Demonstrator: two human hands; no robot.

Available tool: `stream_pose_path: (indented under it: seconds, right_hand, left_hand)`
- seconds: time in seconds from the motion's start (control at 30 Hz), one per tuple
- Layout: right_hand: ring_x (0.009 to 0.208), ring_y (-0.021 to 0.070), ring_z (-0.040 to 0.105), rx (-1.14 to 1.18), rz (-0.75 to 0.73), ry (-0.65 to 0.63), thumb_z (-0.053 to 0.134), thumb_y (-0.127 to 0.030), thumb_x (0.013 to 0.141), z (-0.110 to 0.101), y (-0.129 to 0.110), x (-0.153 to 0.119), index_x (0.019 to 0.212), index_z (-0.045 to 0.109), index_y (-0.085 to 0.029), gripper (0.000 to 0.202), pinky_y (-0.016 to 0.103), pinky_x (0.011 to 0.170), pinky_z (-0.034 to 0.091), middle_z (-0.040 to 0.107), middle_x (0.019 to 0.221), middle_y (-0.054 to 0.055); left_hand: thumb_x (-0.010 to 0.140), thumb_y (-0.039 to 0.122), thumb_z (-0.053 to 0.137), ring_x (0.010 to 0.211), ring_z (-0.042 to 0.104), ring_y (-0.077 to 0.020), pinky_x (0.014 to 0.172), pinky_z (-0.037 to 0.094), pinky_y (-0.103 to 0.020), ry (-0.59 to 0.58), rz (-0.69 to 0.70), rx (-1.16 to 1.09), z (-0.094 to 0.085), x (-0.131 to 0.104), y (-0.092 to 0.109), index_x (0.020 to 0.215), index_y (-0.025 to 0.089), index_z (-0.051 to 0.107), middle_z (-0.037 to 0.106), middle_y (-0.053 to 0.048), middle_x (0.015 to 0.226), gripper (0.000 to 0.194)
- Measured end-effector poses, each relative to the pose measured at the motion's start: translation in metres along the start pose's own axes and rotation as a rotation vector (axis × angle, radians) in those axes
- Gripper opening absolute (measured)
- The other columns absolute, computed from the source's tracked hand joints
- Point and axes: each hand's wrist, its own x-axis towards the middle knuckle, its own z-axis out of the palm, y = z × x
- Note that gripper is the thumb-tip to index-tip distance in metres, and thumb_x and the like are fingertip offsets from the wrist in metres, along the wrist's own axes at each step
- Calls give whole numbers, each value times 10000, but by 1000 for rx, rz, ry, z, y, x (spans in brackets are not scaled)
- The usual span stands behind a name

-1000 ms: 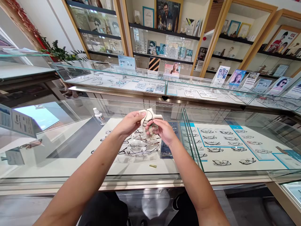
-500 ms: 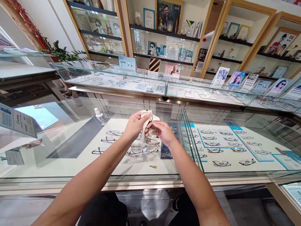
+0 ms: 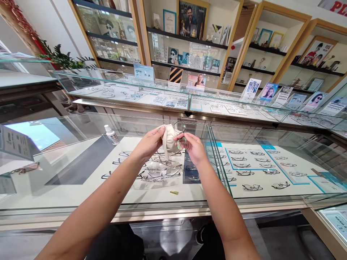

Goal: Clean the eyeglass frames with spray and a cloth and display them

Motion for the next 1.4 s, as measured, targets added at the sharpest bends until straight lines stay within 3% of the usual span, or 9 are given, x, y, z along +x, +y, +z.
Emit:
stream_pose_path:
  seconds: [0.17,0.3,0.47,0.6,0.87,1.4]
  right_hand:
    - [904,192,642,-40,-85,108,769,-442,905,0,-2,0,905,850,-228,229,272,678,491,799,1084,74]
    - [996,212,652,-41,-87,112,766,-458,892,2,-1,0,897,852,-239,235,285,783,530,757,1135,62]
    - [874,196,619,-55,-67,142,792,-497,877,2,-1,0,918,843,-241,265,279,719,495,755,1053,53]
    - [792,171,589,-33,-46,133,804,-491,865,7,0,-1,918,849,-238,263,270,700,475,741,956,38]
    - [905,207,649,-57,12,71,815,-537,848,16,5,-4,963,861,-229,332,297,784,523,743,1007,46]
    - [992,199,676,-66,-11,68,809,-514,877,20,6,-5,970,884,-220,318,285,839,552,750,1161,67]
  left_hand:
    - [756,778,896,692,624,-155,701,520,-271,-92,-98,59,1,-4,-1,937,138,740,706,-29,752,683]
    - [834,763,842,689,616,-156,703,510,-278,-211,-126,106,8,-12,1,888,133,756,715,-48,757,638]
    - [858,766,821,825,687,-205,843,552,-325,-328,-116,90,19,-19,0,893,130,791,772,-96,851,637]
    - [832,788,830,799,662,-197,838,547,-325,-286,-122,45,27,-22,-7,866,134,771,757,-85,833,657]
    - [782,782,861,587,487,-134,592,408,-269,-148,-122,15,29,-23,-15,793,157,677,608,-9,652,652]
    - [663,649,1010,575,646,-150,541,497,-259,-87,-213,-88,35,-24,-12,949,145,738,758,-57,748,640]
